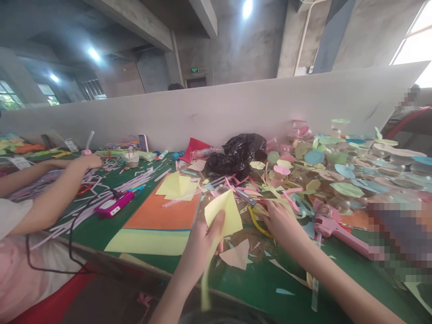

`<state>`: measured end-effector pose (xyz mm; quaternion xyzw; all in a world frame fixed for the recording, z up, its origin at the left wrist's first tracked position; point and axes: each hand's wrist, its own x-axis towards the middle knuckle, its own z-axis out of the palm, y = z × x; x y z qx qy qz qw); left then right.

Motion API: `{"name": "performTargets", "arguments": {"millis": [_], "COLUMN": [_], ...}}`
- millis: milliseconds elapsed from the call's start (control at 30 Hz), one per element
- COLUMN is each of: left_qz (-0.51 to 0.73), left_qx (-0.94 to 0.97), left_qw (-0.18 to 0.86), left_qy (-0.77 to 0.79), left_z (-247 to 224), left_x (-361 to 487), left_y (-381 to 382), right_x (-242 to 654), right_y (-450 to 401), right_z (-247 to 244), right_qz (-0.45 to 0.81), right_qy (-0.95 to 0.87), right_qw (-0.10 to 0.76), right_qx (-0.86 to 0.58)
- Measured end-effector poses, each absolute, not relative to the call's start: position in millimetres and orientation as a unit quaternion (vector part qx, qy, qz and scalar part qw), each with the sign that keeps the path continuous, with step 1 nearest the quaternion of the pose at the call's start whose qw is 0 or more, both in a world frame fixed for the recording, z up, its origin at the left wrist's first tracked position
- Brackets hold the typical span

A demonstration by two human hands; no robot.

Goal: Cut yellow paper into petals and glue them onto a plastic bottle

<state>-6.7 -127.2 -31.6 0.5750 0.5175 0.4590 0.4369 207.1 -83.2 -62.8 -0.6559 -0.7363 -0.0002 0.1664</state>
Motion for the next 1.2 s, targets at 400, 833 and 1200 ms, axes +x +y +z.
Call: {"name": "performTargets", "arguments": {"millis": [400, 833, 1200], "left_qz": [0.429, 0.505, 0.560], "left_qx": [0.625, 0.531, 0.489], "left_qw": [0.316, 0.355, 0.242], "left_qy": [0.570, 0.581, 0.623], "left_z": [-25, -28, -16], "left_x": [-7, 4, -69], "left_y": [-131, -132, -106], "right_x": [192, 179, 219], "right_y": [-116, -126, -178], "right_z": [-19, -26, -64], "right_qz": [0.427, 0.530, 0.379], "right_qy": [-0.732, -0.740, -0.825], "right_qw": [0.342, 0.249, 0.215], "right_qx": [-0.406, -0.332, -0.359]}}
